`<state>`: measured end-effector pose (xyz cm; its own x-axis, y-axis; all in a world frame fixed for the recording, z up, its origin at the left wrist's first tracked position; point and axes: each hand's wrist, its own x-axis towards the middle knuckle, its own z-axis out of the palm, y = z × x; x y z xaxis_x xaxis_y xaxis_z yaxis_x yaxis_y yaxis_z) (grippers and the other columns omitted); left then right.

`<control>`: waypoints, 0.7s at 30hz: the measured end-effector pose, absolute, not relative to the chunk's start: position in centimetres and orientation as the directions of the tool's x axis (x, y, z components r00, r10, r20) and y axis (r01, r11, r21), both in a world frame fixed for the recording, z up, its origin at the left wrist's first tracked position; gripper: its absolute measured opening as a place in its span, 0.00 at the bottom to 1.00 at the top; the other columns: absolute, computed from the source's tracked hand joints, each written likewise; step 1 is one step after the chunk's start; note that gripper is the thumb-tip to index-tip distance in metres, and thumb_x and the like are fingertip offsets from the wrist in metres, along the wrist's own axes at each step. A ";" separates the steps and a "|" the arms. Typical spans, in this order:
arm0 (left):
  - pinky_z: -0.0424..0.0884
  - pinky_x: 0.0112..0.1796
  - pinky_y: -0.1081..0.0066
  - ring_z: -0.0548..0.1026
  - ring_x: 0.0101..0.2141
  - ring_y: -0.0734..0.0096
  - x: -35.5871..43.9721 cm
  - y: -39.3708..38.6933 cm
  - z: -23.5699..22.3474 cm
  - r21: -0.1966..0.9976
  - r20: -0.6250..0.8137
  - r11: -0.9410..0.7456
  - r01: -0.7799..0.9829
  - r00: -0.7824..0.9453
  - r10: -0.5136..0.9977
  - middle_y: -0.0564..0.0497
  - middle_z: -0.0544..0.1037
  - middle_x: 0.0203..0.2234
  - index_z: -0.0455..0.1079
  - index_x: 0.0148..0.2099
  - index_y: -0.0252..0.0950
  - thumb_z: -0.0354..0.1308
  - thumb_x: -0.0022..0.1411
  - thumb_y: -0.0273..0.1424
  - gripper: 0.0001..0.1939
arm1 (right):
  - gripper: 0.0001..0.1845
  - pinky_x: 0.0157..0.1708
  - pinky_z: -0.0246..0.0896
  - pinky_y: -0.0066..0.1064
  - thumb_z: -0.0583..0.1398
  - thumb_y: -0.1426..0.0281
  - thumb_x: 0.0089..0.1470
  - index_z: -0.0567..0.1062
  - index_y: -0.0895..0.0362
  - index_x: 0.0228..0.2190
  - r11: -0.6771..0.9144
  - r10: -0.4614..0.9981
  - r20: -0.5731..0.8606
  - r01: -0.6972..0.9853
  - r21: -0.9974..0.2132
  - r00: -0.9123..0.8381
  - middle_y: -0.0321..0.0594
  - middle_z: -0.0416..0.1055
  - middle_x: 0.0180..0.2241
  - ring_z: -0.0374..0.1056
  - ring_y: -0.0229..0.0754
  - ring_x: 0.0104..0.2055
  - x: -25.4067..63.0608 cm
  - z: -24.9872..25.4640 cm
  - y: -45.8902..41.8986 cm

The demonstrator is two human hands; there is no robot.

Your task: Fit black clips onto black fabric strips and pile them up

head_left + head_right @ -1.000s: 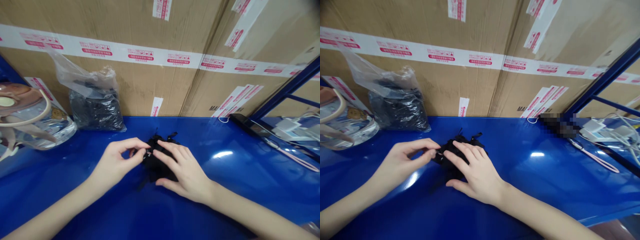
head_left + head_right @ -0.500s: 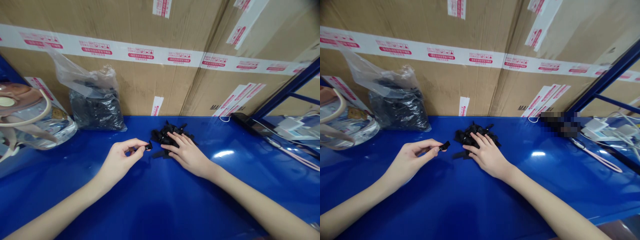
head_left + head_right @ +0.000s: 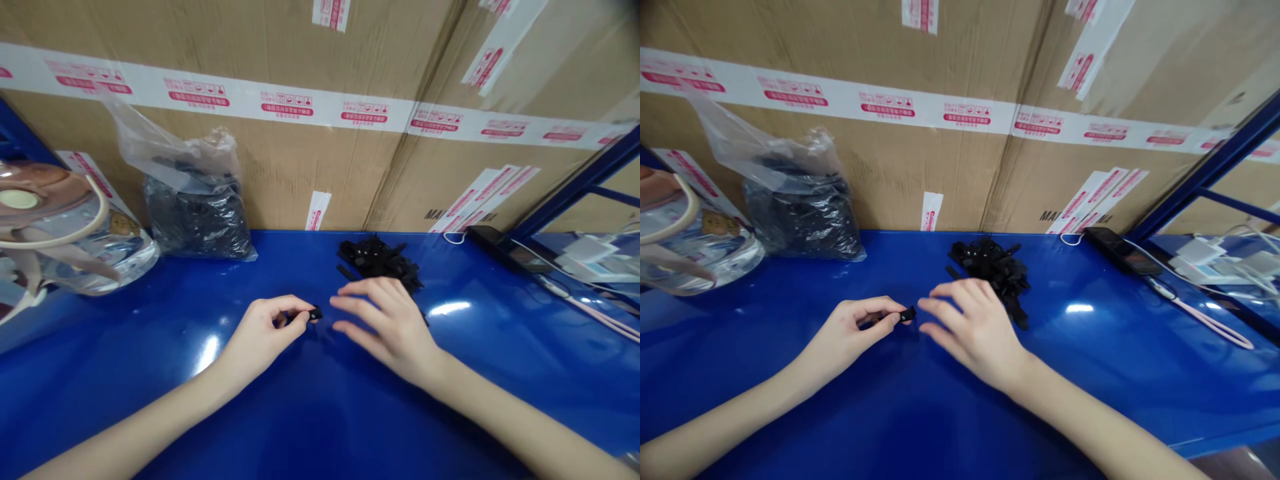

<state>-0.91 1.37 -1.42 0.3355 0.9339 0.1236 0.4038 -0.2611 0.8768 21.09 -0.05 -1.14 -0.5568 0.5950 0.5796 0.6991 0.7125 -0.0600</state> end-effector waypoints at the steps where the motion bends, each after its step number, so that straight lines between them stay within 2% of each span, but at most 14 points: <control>1: 0.70 0.28 0.73 0.77 0.27 0.67 -0.9 1.3 -1.5 0.872 0.136 -0.274 0.406 0.337 0.932 0.50 0.83 0.28 0.78 0.33 0.35 0.56 0.57 0.32 0.10 | 0.11 0.42 0.61 0.34 0.57 0.65 0.62 0.75 0.55 0.42 0.741 0.563 0.589 0.670 -0.048 -0.580 0.42 0.75 0.40 0.69 0.41 0.42 20.5 -1.1 -0.7; 4: 0.68 0.26 0.74 0.76 0.26 0.69 -0.7 1.0 -1.6 0.845 0.186 -0.332 0.419 0.352 0.917 0.51 0.82 0.27 0.78 0.33 0.35 0.55 0.57 0.31 0.10 | 0.07 0.36 0.58 0.31 0.57 0.70 0.62 0.76 0.56 0.37 0.771 0.510 0.603 0.636 -0.005 -0.613 0.39 0.75 0.34 0.67 0.38 0.35 19.4 -1.5 -1.7; 12: 0.65 0.27 0.76 0.72 0.24 0.74 -0.2 0.1 -1.5 0.748 0.273 -0.498 0.439 0.480 0.834 0.54 0.78 0.24 0.75 0.32 0.36 0.53 0.58 0.24 0.09 | 0.08 0.33 0.53 0.31 0.55 0.73 0.63 0.74 0.58 0.34 0.769 0.525 0.606 0.638 -0.038 -0.597 0.38 0.74 0.32 0.65 0.38 0.33 19.4 -1.8 -1.6; 16: 0.67 0.31 0.74 0.73 0.28 0.72 -0.5 -0.1 -1.8 0.634 0.325 -0.615 0.469 0.560 0.762 0.54 0.76 0.25 0.73 0.31 0.36 0.53 0.58 0.22 0.09 | 0.12 0.32 0.52 0.31 0.54 0.71 0.64 0.72 0.59 0.30 0.776 0.556 0.550 0.626 -0.074 -0.623 0.38 0.73 0.31 0.63 0.38 0.33 19.2 -2.0 -1.6; 18: 0.67 0.31 0.73 0.73 0.28 0.71 -0.6 -0.1 -2.0 0.580 0.329 -0.652 0.489 0.592 0.736 0.53 0.75 0.24 0.71 0.29 0.36 0.53 0.58 0.21 0.09 | 0.13 0.32 0.52 0.31 0.53 0.70 0.65 0.72 0.59 0.29 0.787 0.560 0.510 0.612 -0.079 -0.653 0.38 0.72 0.30 0.62 0.39 0.32 19.1 -2.2 -1.4; 21: 0.65 0.29 0.74 0.71 0.26 0.71 -0.6 -0.1 -2.3 0.559 0.312 -0.654 0.509 0.603 0.735 0.54 0.73 0.23 0.69 0.27 0.35 0.53 0.56 0.20 0.08 | 0.13 0.33 0.52 0.31 0.52 0.70 0.65 0.72 0.60 0.30 0.797 0.561 0.466 0.598 -0.080 -0.685 0.39 0.70 0.30 0.62 0.39 0.33 19.1 -2.6 -1.2</control>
